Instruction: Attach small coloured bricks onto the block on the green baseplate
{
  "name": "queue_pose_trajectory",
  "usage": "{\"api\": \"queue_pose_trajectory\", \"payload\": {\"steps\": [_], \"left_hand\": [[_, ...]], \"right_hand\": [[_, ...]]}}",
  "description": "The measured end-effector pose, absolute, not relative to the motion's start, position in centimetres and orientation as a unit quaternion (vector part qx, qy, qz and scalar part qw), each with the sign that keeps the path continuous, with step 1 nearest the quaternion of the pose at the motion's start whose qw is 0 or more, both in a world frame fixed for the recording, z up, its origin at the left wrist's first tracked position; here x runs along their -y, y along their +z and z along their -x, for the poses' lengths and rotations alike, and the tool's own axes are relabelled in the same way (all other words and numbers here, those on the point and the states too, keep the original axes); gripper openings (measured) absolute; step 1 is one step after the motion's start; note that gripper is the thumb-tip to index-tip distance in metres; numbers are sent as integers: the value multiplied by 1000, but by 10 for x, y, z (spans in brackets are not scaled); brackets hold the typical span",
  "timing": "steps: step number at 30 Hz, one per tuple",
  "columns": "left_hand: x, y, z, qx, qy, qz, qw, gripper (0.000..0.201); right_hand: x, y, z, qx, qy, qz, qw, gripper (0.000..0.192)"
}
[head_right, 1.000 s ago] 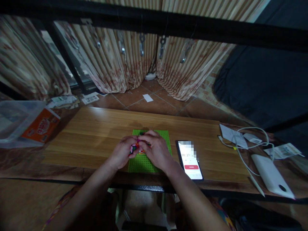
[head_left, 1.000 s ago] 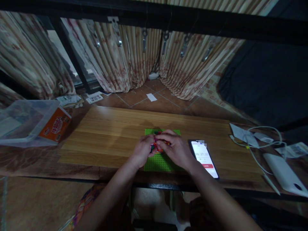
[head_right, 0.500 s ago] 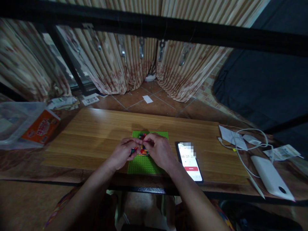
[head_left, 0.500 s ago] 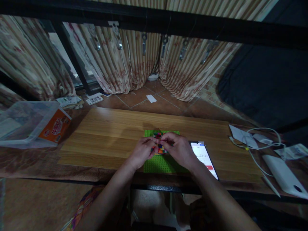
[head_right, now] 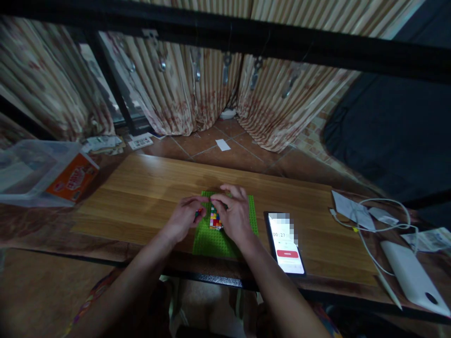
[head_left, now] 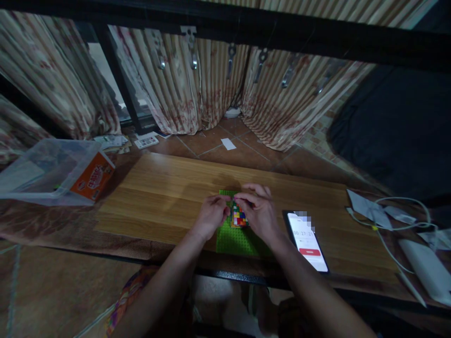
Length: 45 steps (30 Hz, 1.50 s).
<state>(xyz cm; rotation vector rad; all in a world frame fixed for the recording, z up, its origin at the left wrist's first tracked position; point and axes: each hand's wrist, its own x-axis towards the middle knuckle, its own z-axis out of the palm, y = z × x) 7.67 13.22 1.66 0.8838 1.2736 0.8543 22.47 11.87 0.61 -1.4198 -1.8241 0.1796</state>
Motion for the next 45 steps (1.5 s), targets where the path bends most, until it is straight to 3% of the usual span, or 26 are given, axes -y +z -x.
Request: {"api": "queue_pose_trajectory", "payload": {"steps": [6,14,23,30,37,45], "left_hand": [[-132,13,-76,-538,362,-406,644,34],[-134,0,-76,-525,360,-504,583,40],[-134,2,-75,-517,348,-580,525,30],[-131,12,-75,-519,404,-406,634,23],[-133,28,-67,-401,415,-173,798,20],[-125,24,-79,-446,432,-260,739,16]], "right_hand": [[-128,-9,-228,687,107,588,414,10],[-136,-18,-231,627,223,590,457,7],[-130,-12,-228,687,146,575,419,13],[-124,-11,-229,694,124,566,427,16],[-106,22,-221,695,136,536,459,19],[-103,29,-211,777,179,494,345,21]]}}
